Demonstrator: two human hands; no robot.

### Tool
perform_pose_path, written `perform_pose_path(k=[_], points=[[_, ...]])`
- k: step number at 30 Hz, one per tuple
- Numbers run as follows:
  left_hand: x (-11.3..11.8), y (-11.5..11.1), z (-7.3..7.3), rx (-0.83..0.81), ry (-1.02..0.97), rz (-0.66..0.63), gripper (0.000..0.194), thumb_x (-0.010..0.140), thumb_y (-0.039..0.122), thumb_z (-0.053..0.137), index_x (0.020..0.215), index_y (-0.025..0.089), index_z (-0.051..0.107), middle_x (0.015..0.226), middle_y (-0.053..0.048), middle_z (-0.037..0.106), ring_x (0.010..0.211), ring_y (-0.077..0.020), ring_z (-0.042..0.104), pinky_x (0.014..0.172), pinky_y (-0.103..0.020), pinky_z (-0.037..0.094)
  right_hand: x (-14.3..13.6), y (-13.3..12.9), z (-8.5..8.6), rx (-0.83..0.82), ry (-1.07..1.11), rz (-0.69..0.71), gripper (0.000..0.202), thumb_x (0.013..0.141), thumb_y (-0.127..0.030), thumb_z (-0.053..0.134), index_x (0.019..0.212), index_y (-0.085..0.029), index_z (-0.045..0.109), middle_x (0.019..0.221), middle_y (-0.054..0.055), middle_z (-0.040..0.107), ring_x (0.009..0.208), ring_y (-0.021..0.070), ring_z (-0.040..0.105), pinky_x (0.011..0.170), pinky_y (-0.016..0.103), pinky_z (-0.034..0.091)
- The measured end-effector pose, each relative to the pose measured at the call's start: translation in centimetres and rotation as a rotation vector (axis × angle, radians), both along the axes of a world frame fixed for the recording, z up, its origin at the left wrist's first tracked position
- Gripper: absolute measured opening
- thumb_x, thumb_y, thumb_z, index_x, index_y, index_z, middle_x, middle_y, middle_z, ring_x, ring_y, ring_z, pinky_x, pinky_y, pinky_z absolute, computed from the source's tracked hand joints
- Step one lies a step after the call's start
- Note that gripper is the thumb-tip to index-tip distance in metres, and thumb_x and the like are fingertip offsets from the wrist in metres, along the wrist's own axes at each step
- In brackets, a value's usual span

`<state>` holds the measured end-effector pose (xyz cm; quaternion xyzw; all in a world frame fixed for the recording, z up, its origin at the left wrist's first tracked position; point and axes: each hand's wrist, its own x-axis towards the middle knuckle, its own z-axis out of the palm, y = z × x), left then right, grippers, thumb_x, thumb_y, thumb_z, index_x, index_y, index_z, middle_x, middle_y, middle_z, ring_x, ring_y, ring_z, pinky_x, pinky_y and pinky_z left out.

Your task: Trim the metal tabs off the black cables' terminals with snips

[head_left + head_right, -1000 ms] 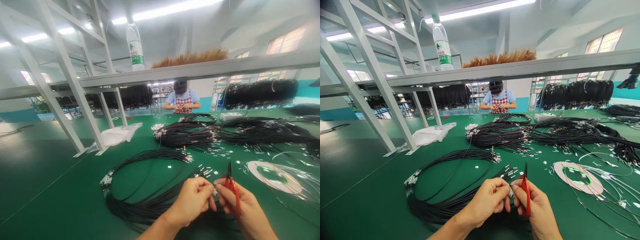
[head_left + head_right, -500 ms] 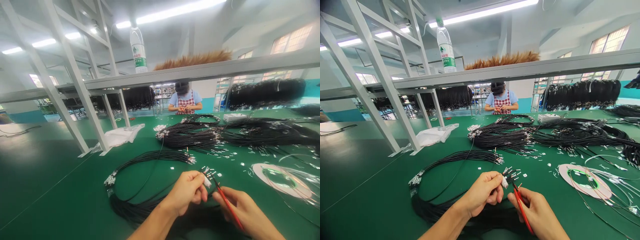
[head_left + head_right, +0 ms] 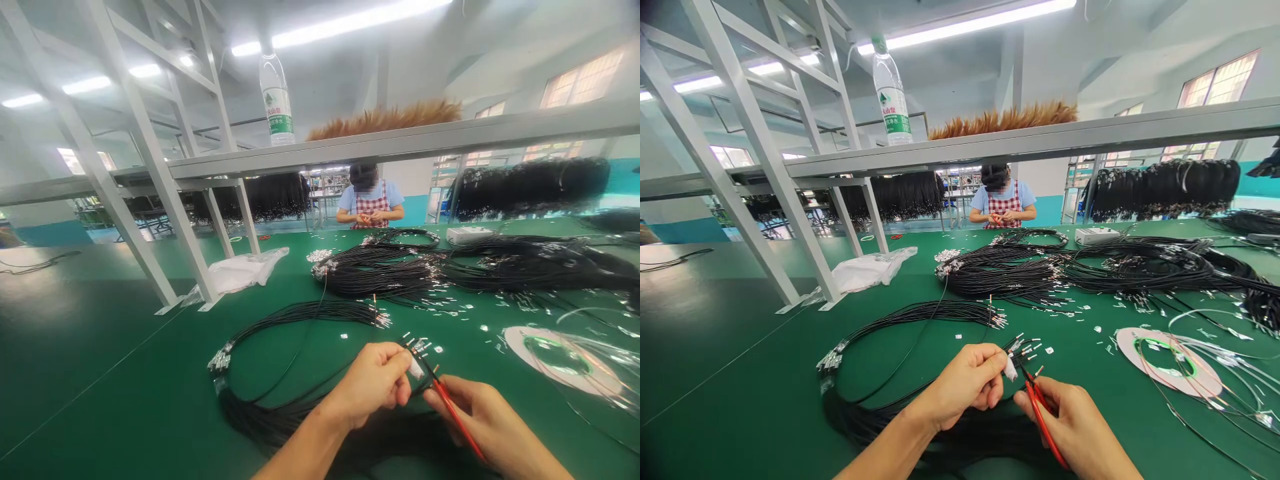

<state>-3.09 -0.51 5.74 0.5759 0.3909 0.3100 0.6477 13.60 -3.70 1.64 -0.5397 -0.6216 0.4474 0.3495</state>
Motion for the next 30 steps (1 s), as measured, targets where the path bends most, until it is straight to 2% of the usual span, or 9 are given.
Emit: perform_pose_path(k=[8,10,14,17,23,28,30], points=[[-0.4,0.1,0.2,0.028,0.060,-0.016,0.027,0.083,0.037,0.049,0.065,0.017,0.045,0.042,0.007,0.047,0.035,-0.0028,0.029,0.040,-0.020,0.018,0.6,0.2,0.4,-0.019,-0.048,0.083,0.042,0.073,-0.060,0.056,0.059,-0.022,0.044,0.049,-0.006,0.042,0.045,0.0115,0.040,0.044,0.023,0.027],[-0.9,0.1,0.6,-0.058,-0.014,-0.096,0.032,0.081,0.041,0.055,0.063,0.018,0.042,0.041,0.007,0.045,0.034,-0.0025,0.026,0.039,-0.020,0.015,0.9,0.2,0.5,-0.016,-0.061,0.120,0.043,0.073,-0.059,0.057,0.058,-0.022,0.042,0.049,-0.006,0.043,0.046,0.0115,0.039,0.045,0.024,0.027],[-2.0,0.2,0.9,-0.307,-0.275,-0.378,0.036,0.079,0.042,0.063,0.064,0.019,0.040,0.038,0.011,0.034,0.033,-0.0026,0.013,0.039,-0.023,0.008,1.0,0.1,1.2,0.037,-0.038,0.192,0.041,0.076,-0.058,0.055,0.061,-0.021,0.047,0.050,-0.005,0.044,0.047,0.0110,0.036,0.047,0.024,0.026],[-2.3,0.3,0.7,-0.358,-0.360,-0.492,0.034,0.078,0.042,0.065,0.066,0.019,0.042,0.037,0.011,0.031,0.033,-0.0031,0.010,0.040,-0.025,0.005,1.0,0.0,1.9,0.057,-0.013,0.263,0.039,0.078,-0.056,0.055,0.064,-0.020,0.052,0.052,-0.005,0.045,0.049,0.0109,0.036,0.048,0.024,0.027],[-2.3,0.2,0.9,-0.279,-0.321,-0.437,0.037,0.080,0.041,0.065,0.063,0.019,0.041,0.038,0.009,0.034,0.033,-0.0032,0.016,0.040,-0.025,0.006,1.6,0.3,3.3,0.067,-0.099,0.239,0.037,0.073,-0.046,0.065,0.056,-0.021,0.043,0.051,-0.007,0.035,0.050,0.0099,0.028,0.046,0.023,0.022],[-2.5,-0.5,0.7,-0.363,-0.427,-0.569,0.041,0.073,0.043,0.072,0.063,0.019,0.041,0.037,0.010,0.031,0.033,-0.0033,0.015,0.040,-0.024,0.006,1.1,0.2,4.6,0.115,-0.087,0.327,0.030,0.076,-0.044,0.061,0.060,-0.020,0.049,0.056,-0.006,0.037,0.054,0.0113,0.029,0.048,0.024,0.023],[-2.5,-0.7,0.5,-0.379,-0.452,-0.586,0.042,0.069,0.045,0.074,0.062,0.018,0.043,0.036,0.010,0.029,0.032,-0.0032,0.014,0.039,-0.024,0.005,0.5,0.4,4.8,0.134,-0.067,0.362,0.027,0.075,-0.040,0.060,0.059,-0.020,0.050,0.058,-0.005,0.040,0.057,0.0116,0.032,0.051,0.023,0.025]])
